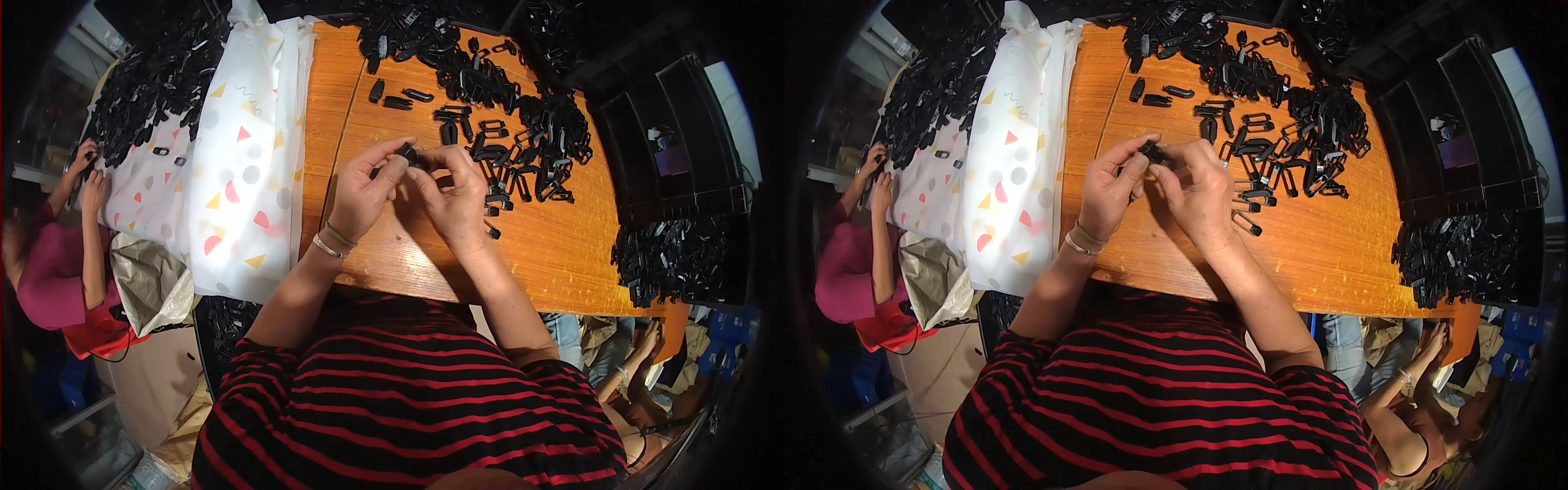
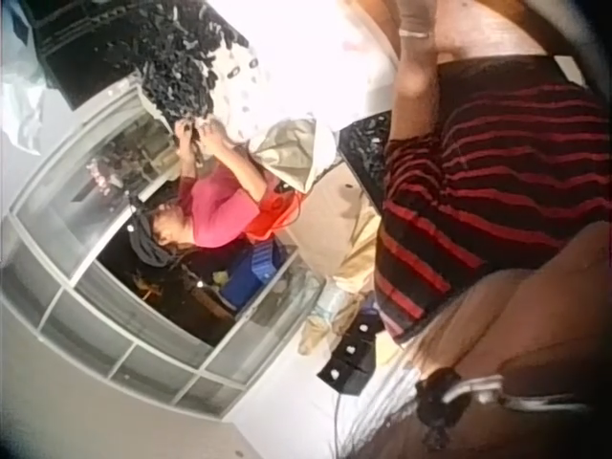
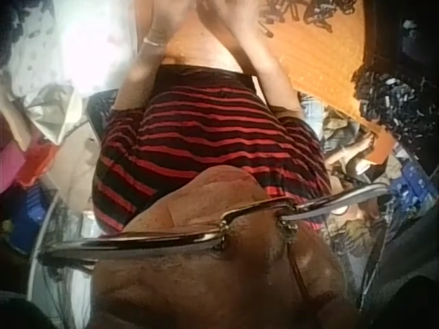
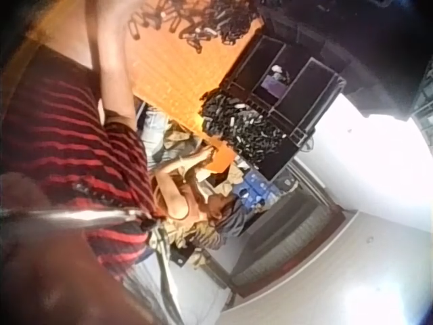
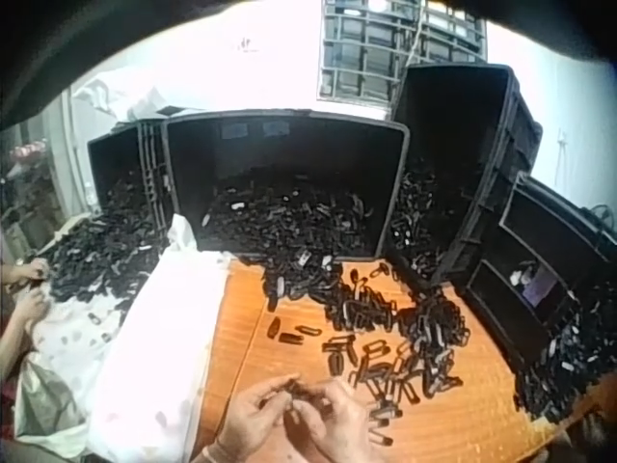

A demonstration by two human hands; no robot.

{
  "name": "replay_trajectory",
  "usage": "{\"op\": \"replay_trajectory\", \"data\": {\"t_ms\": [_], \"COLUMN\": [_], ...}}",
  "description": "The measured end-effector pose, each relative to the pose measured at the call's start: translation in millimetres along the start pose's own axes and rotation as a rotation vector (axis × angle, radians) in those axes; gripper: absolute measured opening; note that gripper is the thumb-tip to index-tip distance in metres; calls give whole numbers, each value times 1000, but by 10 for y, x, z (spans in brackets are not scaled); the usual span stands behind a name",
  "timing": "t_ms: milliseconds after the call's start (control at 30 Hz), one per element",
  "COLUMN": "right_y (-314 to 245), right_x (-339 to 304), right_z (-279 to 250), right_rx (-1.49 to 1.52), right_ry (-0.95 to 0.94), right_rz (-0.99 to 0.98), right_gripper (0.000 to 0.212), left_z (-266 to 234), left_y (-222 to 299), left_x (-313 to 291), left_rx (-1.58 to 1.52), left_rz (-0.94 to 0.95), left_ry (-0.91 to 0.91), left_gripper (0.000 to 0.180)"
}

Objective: Assembling small black plastic clip components by hand on a wooden table.

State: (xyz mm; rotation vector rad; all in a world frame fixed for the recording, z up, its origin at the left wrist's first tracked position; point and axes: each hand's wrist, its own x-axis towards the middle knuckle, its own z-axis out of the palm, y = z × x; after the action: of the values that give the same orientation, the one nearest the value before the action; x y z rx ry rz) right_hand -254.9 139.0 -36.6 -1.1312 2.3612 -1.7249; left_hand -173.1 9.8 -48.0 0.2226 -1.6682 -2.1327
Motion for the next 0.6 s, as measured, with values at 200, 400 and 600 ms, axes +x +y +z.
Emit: {"op": "replay_trajectory", "data": {"t_ms": [200,400,600], "right_y": [54,70,368], "right_x": [-158,-254,-92], "right_z": [199,242,82], "right_rx": [-51,27,197], "right_ry": [58,-150,-382], "right_rz": [-26,63,282], "right_gripper": [40,32,33], "left_z": [10,-66,-66], "left_y": [-75,-41,-156], "left_x": [-84,-45,144], "left_rx": [60,-31,-85], "left_rz": [-34,-217,-261], "left_ry": [47,-100,-154], "left_gripper": [18,22,29]}}
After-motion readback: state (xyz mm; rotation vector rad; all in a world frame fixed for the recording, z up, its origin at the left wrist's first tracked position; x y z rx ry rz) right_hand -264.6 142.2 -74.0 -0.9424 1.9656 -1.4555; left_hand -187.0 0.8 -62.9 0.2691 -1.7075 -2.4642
